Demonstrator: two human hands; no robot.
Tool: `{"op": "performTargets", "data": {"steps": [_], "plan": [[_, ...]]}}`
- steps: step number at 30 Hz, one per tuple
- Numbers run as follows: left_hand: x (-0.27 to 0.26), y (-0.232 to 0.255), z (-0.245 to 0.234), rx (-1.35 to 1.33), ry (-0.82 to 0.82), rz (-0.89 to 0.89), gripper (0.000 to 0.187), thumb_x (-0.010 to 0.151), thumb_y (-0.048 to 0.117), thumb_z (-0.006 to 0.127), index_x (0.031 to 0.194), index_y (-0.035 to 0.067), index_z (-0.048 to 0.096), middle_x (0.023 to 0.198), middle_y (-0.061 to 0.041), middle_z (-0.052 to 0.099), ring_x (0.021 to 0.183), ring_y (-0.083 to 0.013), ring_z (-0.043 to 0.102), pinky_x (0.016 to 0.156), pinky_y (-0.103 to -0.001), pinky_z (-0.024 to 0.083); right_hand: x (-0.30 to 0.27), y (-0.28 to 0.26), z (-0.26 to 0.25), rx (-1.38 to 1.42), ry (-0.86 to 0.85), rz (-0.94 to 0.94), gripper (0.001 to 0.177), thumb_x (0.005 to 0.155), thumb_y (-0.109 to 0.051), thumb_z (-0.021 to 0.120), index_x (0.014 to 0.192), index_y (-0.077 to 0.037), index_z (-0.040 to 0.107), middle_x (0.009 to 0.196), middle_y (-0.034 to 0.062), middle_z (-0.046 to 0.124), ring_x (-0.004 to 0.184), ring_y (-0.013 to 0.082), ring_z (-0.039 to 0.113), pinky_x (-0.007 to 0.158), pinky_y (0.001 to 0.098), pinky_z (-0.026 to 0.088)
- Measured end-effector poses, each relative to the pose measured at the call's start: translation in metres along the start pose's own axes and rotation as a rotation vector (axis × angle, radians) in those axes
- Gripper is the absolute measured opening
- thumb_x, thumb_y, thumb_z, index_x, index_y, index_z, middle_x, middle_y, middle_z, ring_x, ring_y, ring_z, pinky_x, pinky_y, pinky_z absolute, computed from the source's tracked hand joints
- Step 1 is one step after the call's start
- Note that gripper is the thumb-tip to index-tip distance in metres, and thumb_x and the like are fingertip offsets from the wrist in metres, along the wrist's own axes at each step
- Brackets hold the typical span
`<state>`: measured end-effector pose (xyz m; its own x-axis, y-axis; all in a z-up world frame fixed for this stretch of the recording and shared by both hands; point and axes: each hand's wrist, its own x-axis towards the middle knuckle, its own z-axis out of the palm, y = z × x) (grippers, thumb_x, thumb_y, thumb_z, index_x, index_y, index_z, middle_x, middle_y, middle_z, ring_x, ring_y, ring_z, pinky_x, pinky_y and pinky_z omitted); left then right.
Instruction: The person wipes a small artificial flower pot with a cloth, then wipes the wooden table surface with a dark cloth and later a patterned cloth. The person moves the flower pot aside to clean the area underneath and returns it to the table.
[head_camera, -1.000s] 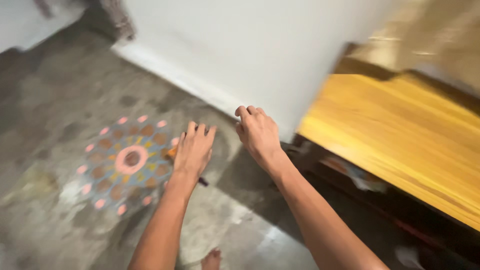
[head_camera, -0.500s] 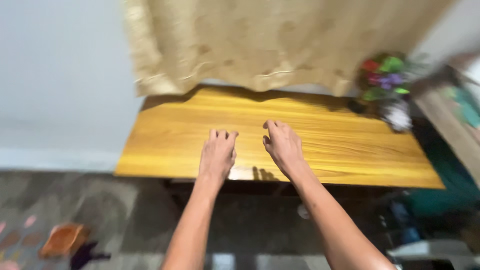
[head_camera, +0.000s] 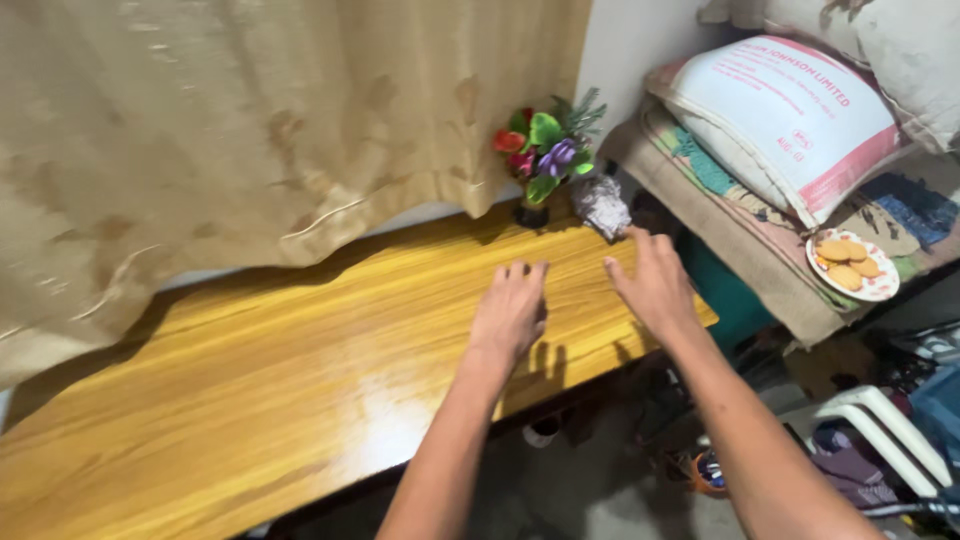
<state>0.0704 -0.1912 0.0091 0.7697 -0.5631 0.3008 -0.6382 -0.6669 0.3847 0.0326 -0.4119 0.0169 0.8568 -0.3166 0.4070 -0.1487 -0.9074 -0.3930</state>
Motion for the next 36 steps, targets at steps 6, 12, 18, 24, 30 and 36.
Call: {"op": "performTargets", "data": {"steps": [6, 12, 18, 24, 30, 36], "plan": [[0.17, 0.033, 0.117, -0.067, 0.063, -0.071, 0.069, 0.078, 0.002, 0.073, 0.141, 0.007, 0.046, 0.133, -0.018, 0.053, 0.118, -0.0393, 0.057, 0.091, -0.049, 0.056, 0.111, 0.152, 0.079, 0.175, -0.065, 0.063, 0.076, 0.092, -0.036, 0.07, 0.158, -0.019, 0.037, 0.148, 0.0256, 0.043, 0.135, 0.0448, 0.046, 0.11, 0.049, 0.041], [0.324, -0.001, 0.242, -0.289, 0.084, -0.203, 0.071, 0.079, 0.005, 0.068, 0.146, 0.011, 0.046, 0.154, -0.013, 0.046, 0.13, -0.0401, 0.054, 0.106, -0.047, 0.048, 0.228, 0.257, 0.21, 0.192, -0.108, -0.095, 0.077, 0.09, -0.029, 0.072, 0.158, -0.017, 0.038, 0.159, 0.028, 0.032, 0.145, 0.0472, 0.034, 0.12, 0.0488, 0.031], [0.417, -0.028, 0.316, -0.567, -0.09, -0.574, 0.071, 0.102, 0.058, 0.03, 0.16, 0.016, 0.035, 0.163, -0.018, 0.036, 0.149, -0.0396, 0.036, 0.122, -0.051, 0.027, 0.284, 0.255, 0.298, -0.216, -0.087, -0.36, 0.08, 0.08, -0.04, 0.072, 0.15, -0.016, 0.042, 0.155, 0.0255, 0.034, 0.14, 0.0451, 0.037, 0.113, 0.0526, 0.034], [0.432, -0.044, 0.339, -0.459, -0.093, -0.666, 0.077, 0.1, 0.064, 0.022, 0.158, 0.015, 0.032, 0.158, -0.022, 0.04, 0.144, -0.0403, 0.04, 0.118, -0.051, 0.028, 0.299, 0.214, 0.322, -0.179, -0.187, -0.198, 0.064, 0.087, -0.041, 0.063, 0.145, -0.017, 0.05, 0.148, 0.0218, 0.043, 0.133, 0.0423, 0.046, 0.11, 0.052, 0.039], [0.358, -0.034, 0.32, -0.378, -0.113, -0.561, 0.06, 0.113, 0.043, 0.025, 0.123, 0.003, 0.069, 0.121, -0.027, 0.071, 0.113, -0.0447, 0.064, 0.107, -0.054, 0.045, 0.296, 0.199, 0.25, -0.119, -0.45, 0.028, 0.052, 0.095, -0.042, 0.055, 0.14, -0.018, 0.058, 0.141, 0.0181, 0.052, 0.126, 0.0394, 0.055, 0.107, 0.0513, 0.044], [0.31, -0.018, 0.336, 0.162, 0.465, -0.213, 0.061, 0.08, 0.039, 0.063, 0.122, -0.005, 0.063, 0.107, -0.024, 0.064, 0.1, -0.0429, 0.063, 0.098, -0.055, 0.044, 0.282, 0.221, 0.216, 0.092, -0.291, 0.044, 0.047, 0.098, -0.038, 0.05, 0.136, -0.015, 0.064, 0.137, 0.0174, 0.059, 0.128, 0.0369, 0.057, 0.11, 0.0485, 0.044]]}}
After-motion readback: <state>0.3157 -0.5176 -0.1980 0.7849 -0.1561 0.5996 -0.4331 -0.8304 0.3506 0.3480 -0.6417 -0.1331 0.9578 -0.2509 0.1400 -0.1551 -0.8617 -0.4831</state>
